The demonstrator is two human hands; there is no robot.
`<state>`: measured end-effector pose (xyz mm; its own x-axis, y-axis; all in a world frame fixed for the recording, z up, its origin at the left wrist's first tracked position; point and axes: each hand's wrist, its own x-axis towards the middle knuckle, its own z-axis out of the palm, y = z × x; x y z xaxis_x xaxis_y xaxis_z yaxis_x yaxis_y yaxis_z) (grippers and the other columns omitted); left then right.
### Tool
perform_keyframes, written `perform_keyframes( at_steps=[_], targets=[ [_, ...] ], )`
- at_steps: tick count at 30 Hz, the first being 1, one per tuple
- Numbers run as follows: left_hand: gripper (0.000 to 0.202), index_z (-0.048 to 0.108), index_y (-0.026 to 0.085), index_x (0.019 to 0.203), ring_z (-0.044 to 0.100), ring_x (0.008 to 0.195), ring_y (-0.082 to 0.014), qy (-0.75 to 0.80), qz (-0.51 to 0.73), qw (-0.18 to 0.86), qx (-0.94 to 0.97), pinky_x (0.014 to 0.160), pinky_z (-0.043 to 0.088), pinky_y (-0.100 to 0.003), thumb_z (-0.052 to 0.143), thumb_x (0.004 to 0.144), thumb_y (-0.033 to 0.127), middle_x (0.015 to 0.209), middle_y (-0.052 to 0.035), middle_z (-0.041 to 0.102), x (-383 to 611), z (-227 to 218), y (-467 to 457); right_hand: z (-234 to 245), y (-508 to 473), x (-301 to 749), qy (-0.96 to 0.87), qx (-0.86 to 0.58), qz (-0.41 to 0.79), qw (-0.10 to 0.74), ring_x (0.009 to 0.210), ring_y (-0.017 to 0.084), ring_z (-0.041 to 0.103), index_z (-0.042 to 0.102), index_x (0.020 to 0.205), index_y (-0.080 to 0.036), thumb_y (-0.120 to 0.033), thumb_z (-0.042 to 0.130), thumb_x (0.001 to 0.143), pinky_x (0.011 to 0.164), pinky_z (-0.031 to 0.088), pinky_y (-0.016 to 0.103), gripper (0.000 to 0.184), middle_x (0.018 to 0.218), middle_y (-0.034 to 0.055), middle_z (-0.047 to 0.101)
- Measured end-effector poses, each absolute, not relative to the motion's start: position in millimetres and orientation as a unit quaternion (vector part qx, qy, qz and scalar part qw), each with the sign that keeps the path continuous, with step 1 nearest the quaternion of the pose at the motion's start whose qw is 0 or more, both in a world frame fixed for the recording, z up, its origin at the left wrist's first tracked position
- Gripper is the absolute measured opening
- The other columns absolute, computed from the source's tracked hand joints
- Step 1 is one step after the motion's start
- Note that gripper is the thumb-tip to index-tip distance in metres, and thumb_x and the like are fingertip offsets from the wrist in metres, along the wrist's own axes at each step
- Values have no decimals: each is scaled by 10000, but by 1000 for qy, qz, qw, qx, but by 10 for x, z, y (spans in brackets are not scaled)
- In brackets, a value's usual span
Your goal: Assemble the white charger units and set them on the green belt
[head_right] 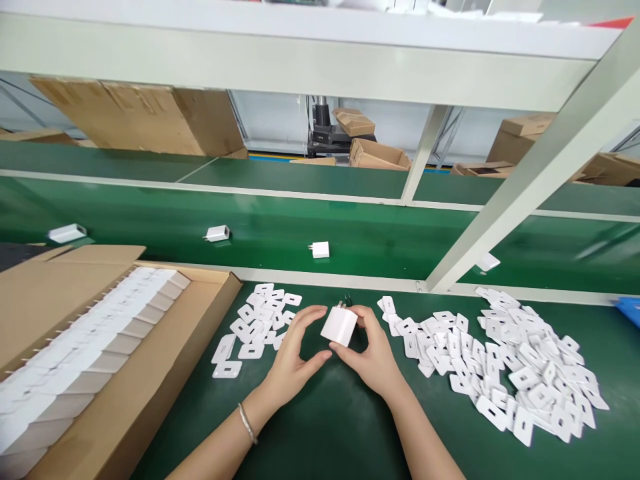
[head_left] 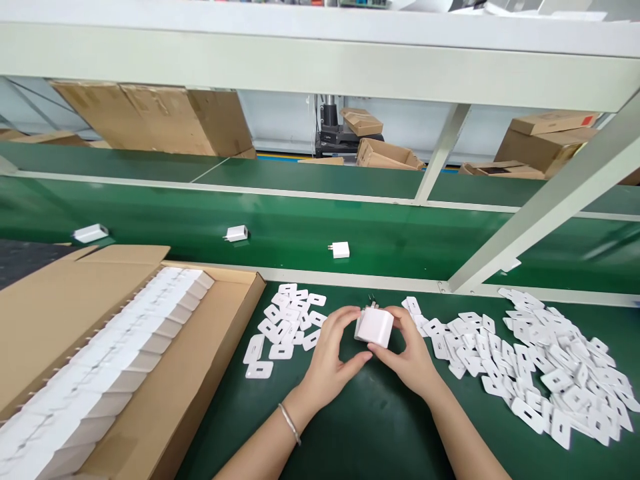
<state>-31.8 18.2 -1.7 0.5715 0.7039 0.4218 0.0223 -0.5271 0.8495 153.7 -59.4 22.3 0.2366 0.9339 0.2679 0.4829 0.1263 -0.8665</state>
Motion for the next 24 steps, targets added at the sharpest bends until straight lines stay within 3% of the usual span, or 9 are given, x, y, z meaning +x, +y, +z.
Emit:
perform_keyframes(
  at_steps=[10,14,18,24],
  targets=[
    [436,554,324,1474,540,1375,-287,230,396,520,721,1162,457,-488,576,1047,407,1441,-104,583,-298,-12,236,303,-554,1554,-604,-605,242,459,1261,297,567,611,1263,-291,-388,733,902,1008,507,443,393,1341,91,606],
    [395,602,325,1427,558,1362,-289,234,403,494,734,1142,478,-475,593,1040,403,1417,-101,603,-292,-4,253,332,-556,1613,-614,-599,230,459,1170,275,608,597,1337,-312,-372,698,932,959,535,429,423,1310,82,633],
    [352,619,306,1386,563,1359,-287,225,408,485,740,1145,474,-476,586,1045,384,1413,-109,605,-253,-15,240,364,-554,1662,-628,-600,196,456,1112,269,616,631,1267,-310,-357,715,926,940,531,421,354,1217,65,678],
    [342,558,293,1397,509,1426,-291,221,426,481,734,1169,446,-500,557,1058,343,1467,-122,559,-176,-48,257,305,-539,1657,-609,-616,197,460,1104,262,618,595,1304,-306,-347,689,935,959,523,432,383,1248,63,657]
  ],
)
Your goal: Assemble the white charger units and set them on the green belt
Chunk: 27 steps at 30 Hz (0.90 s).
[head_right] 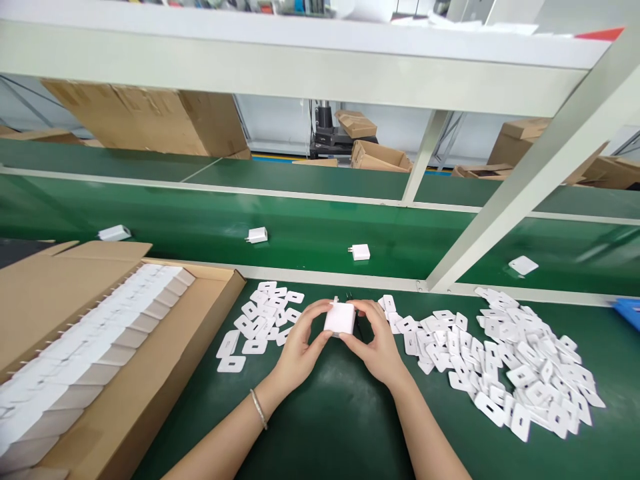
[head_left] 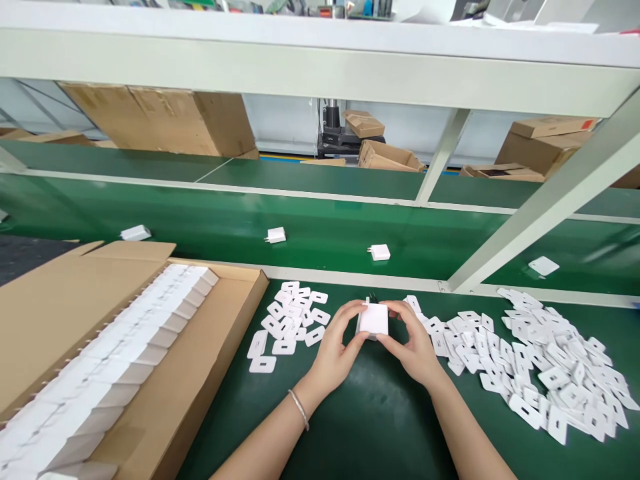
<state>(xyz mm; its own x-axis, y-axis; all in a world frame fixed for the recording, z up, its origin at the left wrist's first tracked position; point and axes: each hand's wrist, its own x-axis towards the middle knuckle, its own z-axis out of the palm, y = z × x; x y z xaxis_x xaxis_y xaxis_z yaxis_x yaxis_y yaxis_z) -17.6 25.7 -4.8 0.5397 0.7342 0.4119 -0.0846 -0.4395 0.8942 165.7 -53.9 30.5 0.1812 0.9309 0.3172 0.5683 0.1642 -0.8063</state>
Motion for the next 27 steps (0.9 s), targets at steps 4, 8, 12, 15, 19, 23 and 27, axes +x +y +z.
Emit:
perform_keyframes(
  at_steps=[4,8,12,15,19,23,27],
  targets=[
    [362,511,277,1420,507,1433,-287,204,412,470,753,1177,439,-510,542,1061,313,1479,-133,551,-132,-71,323,272,-529,1716,-605,-622,218,446,1228,276,600,554,1349,-302,-348,682,939,1019,505,462,432,1362,79,628],
    [367,505,261,1423,524,1421,-294,193,396,462,770,1180,437,-529,539,1058,292,1474,-144,565,-109,-102,362,307,-549,1812,-616,-619,222,434,1278,288,572,577,1307,-295,-355,706,924,1004,509,459,408,1390,88,599],
    [303,569,260,1360,542,1404,-281,197,374,454,784,1168,460,-502,528,1060,277,1477,-136,560,-121,-119,380,341,-557,1833,-615,-631,249,401,1081,242,620,593,1273,-290,-348,700,927,901,532,418,367,1231,62,649],
    [297,586,262,1345,555,1389,-282,207,372,450,785,1155,477,-495,534,1053,269,1463,-135,565,-138,-105,379,300,-528,1782,-603,-640,278,386,985,219,640,570,1292,-284,-324,690,921,845,547,396,392,1137,42,668],
    [413,533,278,1397,512,1430,-287,202,362,457,787,1176,458,-502,593,998,189,1500,-131,518,-150,-101,356,192,-532,1684,-589,-621,318,408,918,192,668,511,1343,-261,-287,654,926,814,588,379,442,1168,54,657],
    [681,388,304,1513,495,1440,-291,224,350,464,783,1191,440,-515,654,916,111,1515,-129,476,-138,-172,347,194,-561,1770,-636,-601,306,375,1176,230,657,396,1506,-291,-178,597,893,1005,569,451,655,1362,86,616],
    [906,244,307,1605,446,1489,-326,250,328,456,788,1224,393,-558,706,856,94,1592,-142,408,-98,-274,361,313,-207,2231,-633,-710,133,279,1388,274,546,273,1608,-303,-140,493,911,1114,503,504,748,1556,117,476]
  ],
)
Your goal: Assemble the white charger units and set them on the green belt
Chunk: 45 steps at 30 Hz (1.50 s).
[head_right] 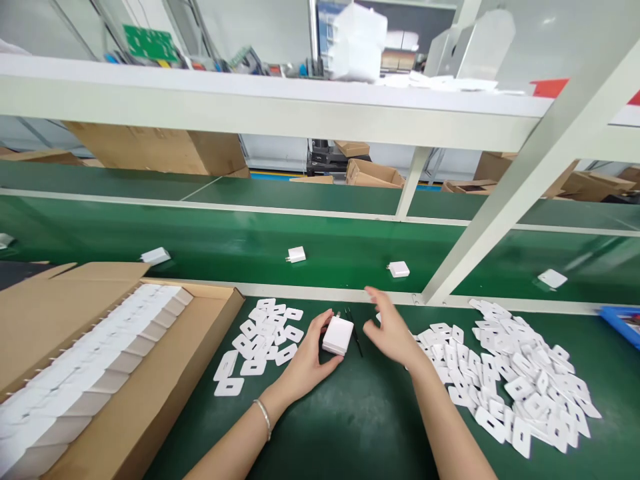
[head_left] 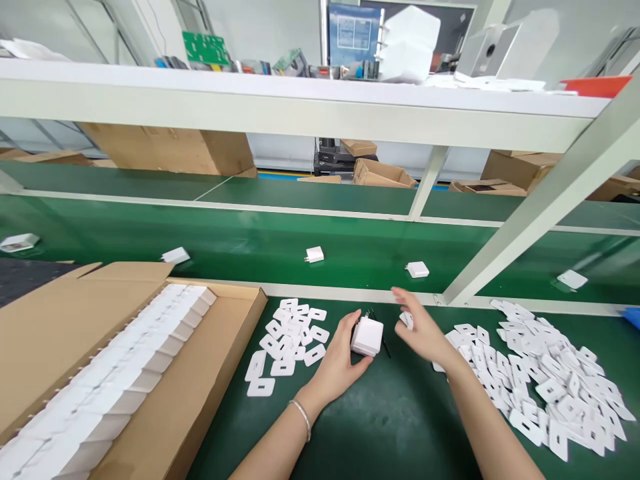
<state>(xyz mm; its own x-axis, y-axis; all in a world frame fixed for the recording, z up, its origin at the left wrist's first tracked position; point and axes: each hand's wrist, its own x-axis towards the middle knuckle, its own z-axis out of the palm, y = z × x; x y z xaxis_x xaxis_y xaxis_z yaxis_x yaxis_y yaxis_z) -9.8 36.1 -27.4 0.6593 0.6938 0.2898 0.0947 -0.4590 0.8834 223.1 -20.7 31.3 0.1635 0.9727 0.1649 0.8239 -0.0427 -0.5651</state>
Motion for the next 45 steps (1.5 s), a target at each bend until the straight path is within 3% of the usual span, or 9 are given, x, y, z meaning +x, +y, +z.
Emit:
perform_keyframes(
  at_steps=[1,5,9,13,21,28,35,41,45],
  targets=[
    [938,230,305,1616,436,1499,-335,254,323,451,792,1227,389,-566,713,843,87,1603,-145,404,-87,-294,364,347,-42,2384,-592,-778,67,201,1389,280,546,262,1617,-308,-162,497,930,1106,511,484,740,1573,120,449],
    [949,257,305,1628,467,1483,-340,268,320,440,795,1223,400,-573,691,825,44,1575,-133,472,-50,-339,372,496,616,2955,-489,-867,0,99,1407,462,486,424,1559,-178,-133,674,904,1104,442,635,703,1580,283,396],
    [923,323,305,1614,504,1447,-339,277,330,447,784,1217,422,-545,677,808,27,1536,-129,515,-10,-348,369,667,885,3286,-426,-904,19,-1,1152,256,673,628,1343,-196,-362,664,1016,967,586,479,368,1376,113,636],
    [854,338,283,1606,454,1476,-377,348,344,445,750,1199,427,-587,623,835,49,1545,-156,492,54,-368,373,812,1037,3281,-439,-894,67,-61,1120,244,686,635,1328,-191,-365,664,1017,942,598,461,358,1347,104,651],
    [685,228,234,1602,379,1532,-396,446,405,418,680,1176,423,-647,450,963,126,1614,-225,376,92,-502,463,866,1927,2360,-679,-728,92,-24,1159,259,671,613,1364,-193,-360,679,1006,961,589,478,400,1380,106,632],
    [725,299,206,1582,330,1567,-370,459,422,425,657,1259,307,-652,426,889,33,1656,-190,351,94,-524,449,686,2215,2112,-692,-717,66,-56,1129,243,681,634,1331,-198,-367,660,1019,950,595,460,356,1355,103,648],
    [598,456,205,1434,434,1463,-339,441,531,325,647,1143,435,-555,476,869,10,1487,-195,472,37,-371,382,787,1703,2328,-674,-732,86,-55,1138,254,678,628,1340,-190,-371,670,1011,959,586,472,379,1352,109,649],
    [484,489,209,1322,512,1322,-310,389,578,274,663,1032,473,-490,471,882,6,1316,-165,527,6,-293,356,909,809,2324,-674,-719,161,-53,1006,256,733,673,1250,-244,-351,786,822,738,513,267,455,1176,52,758],
    [436,492,210,1262,543,1225,-283,370,583,273,670,1003,475,-462,457,882,0,1251,-143,523,-14,-233,359,843,419,2102,-643,-752,125,-69,972,342,733,693,1129,-163,-314,797,761,720,464,318,411,1054,132,767]
  ],
)
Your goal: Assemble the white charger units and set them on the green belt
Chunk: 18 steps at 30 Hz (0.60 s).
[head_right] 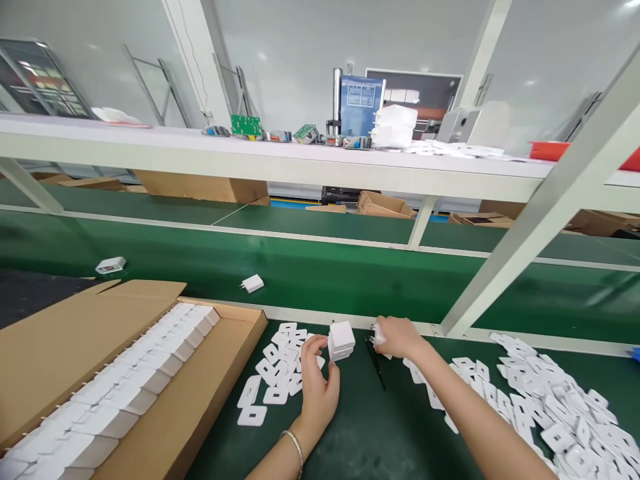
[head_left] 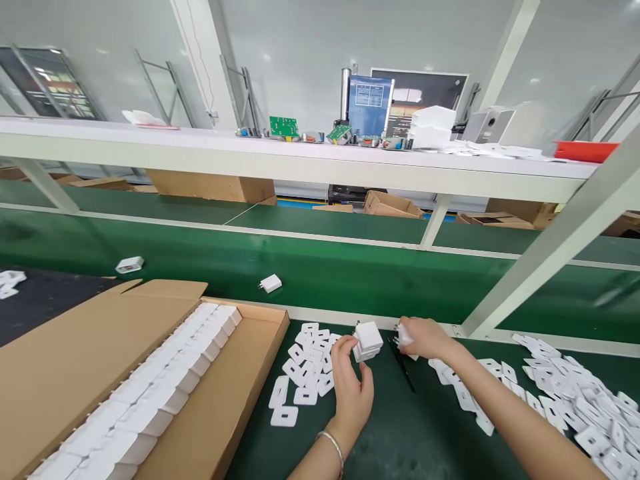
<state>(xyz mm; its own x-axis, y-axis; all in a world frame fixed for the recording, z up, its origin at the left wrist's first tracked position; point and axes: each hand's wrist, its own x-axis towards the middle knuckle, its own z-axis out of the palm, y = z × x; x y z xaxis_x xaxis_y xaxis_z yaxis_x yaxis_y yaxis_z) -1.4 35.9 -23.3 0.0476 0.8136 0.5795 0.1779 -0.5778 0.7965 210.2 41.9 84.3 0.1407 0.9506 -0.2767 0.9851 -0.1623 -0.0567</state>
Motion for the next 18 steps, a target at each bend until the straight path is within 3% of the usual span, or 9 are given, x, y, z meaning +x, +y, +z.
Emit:
perform_keyframes(
  at_steps=[4,7,9,12,14,16,18],
  targets=[
    [412,489,218,1227,584,1022,-229,339,578,283,687,905,514,-400,451,877,3,1175,-112,520,-45,-205,324,833,194,1839,610,789,-63,40,1054,375,712,651,1167,-132,-340,710,866,804,451,363,370,1171,201,719],
    [498,460,222,1312,597,893,-189,281,531,308,737,849,549,-377,484,861,12,1195,-109,522,-61,-213,227,887,-11,1648,591,805,-50,11,1044,362,715,636,1141,-138,-428,664,908,771,445,356,374,1195,203,702],
    [635,412,227,1424,630,1056,-237,235,471,322,787,931,565,-426,556,836,36,1327,-147,500,-59,-225,141,909,-187,1519,585,807,-79,-8,964,327,731,635,1061,-160,-477,625,923,710,430,336,346,1085,165,733],
    [769,378,256,1525,543,1358,-326,174,381,359,834,1060,538,-491,628,822,72,1508,-173,437,-55,-226,35,893,-465,1393,572,797,-177,-79,858,268,721,591,1078,-184,-385,628,902,654,396,303,270,935,96,742],
    [684,436,287,1518,544,1388,-315,157,349,407,830,1094,527,-489,594,881,95,1539,-150,460,-65,-209,3,860,-617,1418,571,765,-258,-147,825,238,700,549,1168,-203,-370,682,868,637,396,283,369,924,60,732],
    [538,529,306,1464,566,1375,-302,178,347,460,798,1123,508,-484,569,950,154,1523,-126,515,-80,-182,3,813,-703,1554,584,715,-333,-192,788,207,682,529,1249,-233,-455,721,862,625,419,267,486,929,24,726],
    [410,621,293,1379,589,1344,-315,216,364,517,744,1119,506,-487,619,970,266,1459,-121,584,-86,-158,22,745,-704,1766,582,716,-326,-207,761,186,678,550,1288,-265,-539,683,901,637,449,263,492,933,2,729]
  ],
)
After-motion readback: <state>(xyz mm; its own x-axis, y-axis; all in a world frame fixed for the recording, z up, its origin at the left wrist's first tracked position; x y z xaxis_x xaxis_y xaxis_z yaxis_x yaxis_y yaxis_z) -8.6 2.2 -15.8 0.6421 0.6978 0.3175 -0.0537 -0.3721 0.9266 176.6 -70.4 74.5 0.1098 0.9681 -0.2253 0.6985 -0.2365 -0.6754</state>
